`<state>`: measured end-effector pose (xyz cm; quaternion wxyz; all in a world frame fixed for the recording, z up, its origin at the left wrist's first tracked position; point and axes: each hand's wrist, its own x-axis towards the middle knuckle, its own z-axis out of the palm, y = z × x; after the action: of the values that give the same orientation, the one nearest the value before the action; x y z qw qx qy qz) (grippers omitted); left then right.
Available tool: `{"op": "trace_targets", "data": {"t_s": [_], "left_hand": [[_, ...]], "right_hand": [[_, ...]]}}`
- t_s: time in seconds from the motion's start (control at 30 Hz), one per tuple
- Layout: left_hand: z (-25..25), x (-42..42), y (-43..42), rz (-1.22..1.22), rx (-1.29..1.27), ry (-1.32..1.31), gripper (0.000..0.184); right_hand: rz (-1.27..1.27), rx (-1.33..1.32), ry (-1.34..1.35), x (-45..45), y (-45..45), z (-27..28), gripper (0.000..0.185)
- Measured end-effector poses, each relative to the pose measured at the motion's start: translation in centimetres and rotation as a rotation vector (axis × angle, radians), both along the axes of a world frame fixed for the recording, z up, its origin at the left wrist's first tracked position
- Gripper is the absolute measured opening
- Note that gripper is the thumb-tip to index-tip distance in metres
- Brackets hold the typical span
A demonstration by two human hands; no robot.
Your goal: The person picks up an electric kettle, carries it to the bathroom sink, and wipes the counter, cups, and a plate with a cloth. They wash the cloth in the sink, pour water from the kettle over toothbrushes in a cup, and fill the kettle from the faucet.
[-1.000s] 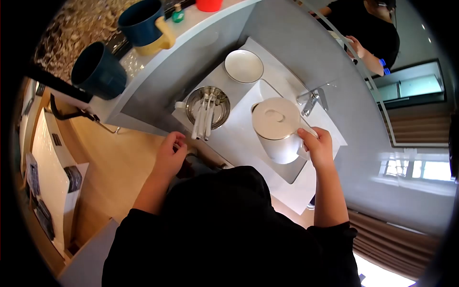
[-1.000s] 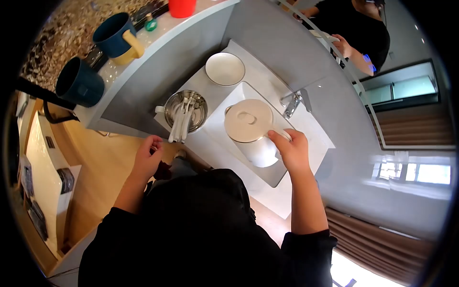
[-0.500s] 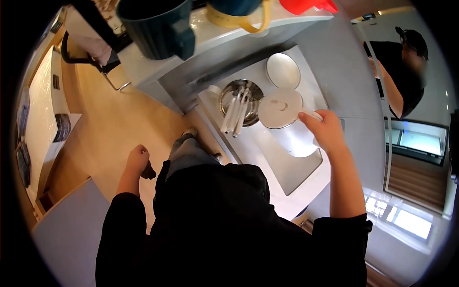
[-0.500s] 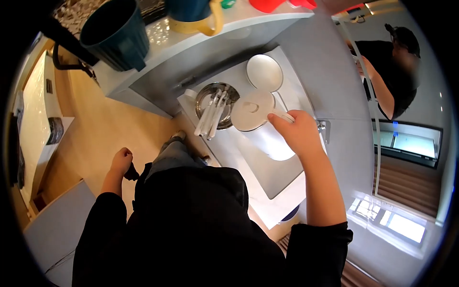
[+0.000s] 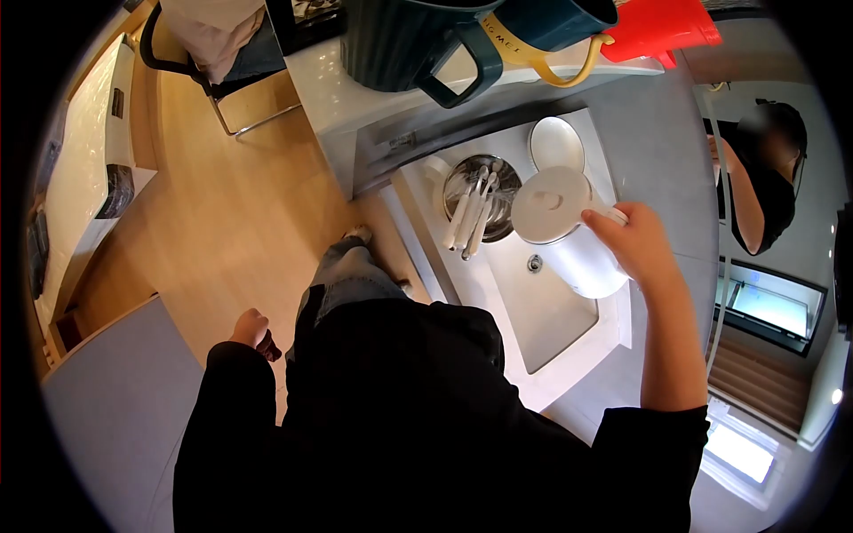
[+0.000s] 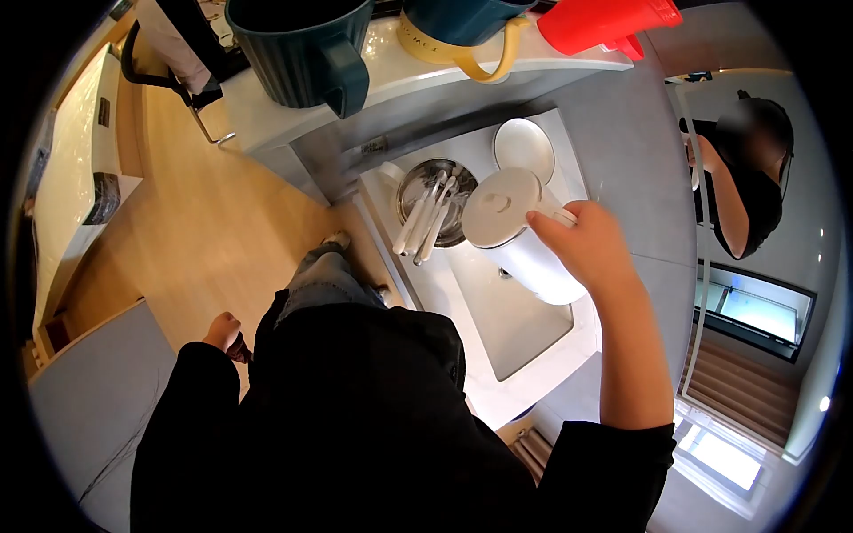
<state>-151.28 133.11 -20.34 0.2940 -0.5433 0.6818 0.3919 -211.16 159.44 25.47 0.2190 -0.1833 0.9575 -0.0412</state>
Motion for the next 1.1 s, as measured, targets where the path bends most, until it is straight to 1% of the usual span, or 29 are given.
{"op": "trace_targets", "data": {"t_s": [0.07, 0.17, 0.3, 0.43, 0.6, 0.67, 0.73, 0.9, 1.03, 1.1], "left_hand": [[0.2, -0.7, -0.1, 0.044, -0.019, 0.042, 0.032], [1.2, -2.9, -0.6, 0.074, -0.019, 0.048, 0.033], [0.9, -4.7, -1.3, 0.061, -0.026, 0.082, 0.033], [1.9, -6.4, -1.6, 0.06, 0.027, 0.073, 0.033], [-0.9, -4.9, -1.5, 0.081, 0.017, 0.064, 0.031], [-1.2, -4.4, -1.4, 0.078, 0.007, 0.055, 0.031], [-1.3, -3.7, -1.5, 0.047, -0.006, 0.03, 0.03], [-1.6, -2.5, -1.5, 0.06, 0.009, 0.026, 0.029], [0.4, -3.3, -1.2, 0.088, 0.019, 0.045, 0.029], [0.5, -3.5, -1.2, 0.09, 0.023, 0.046, 0.03]], "right_hand": [[-0.001, -0.01, 0.004, 0.0, -0.4, 0.6, 0.049], [-0.049, -0.006, -0.045, 0.1, -1.0, 1.9, 0.061], [-0.041, -0.009, -0.01, 0.5, -1.7, 3.2, 0.061], [-0.027, 0.019, -0.013, 0.2, -1.9, 3.7, 0.063], [-0.034, 0.012, 0.008, 0.1, -2.2, 3.7, 0.066], [-0.036, 0.003, 0.015, 0.0, -2.3, 3.5, 0.067], [-0.031, 0.006, 0.023, 0.3, -2.7, 3.6, 0.068], [0.02, 0.048, 0.032, 0.0, -3.4, 3.2, 0.069], [0.045, 0.041, 0.028, 0.3, -4.3, 3.4, 0.068], [0.047, 0.05, 0.022, 0.3, -4.6, 3.3, 0.065]]}}
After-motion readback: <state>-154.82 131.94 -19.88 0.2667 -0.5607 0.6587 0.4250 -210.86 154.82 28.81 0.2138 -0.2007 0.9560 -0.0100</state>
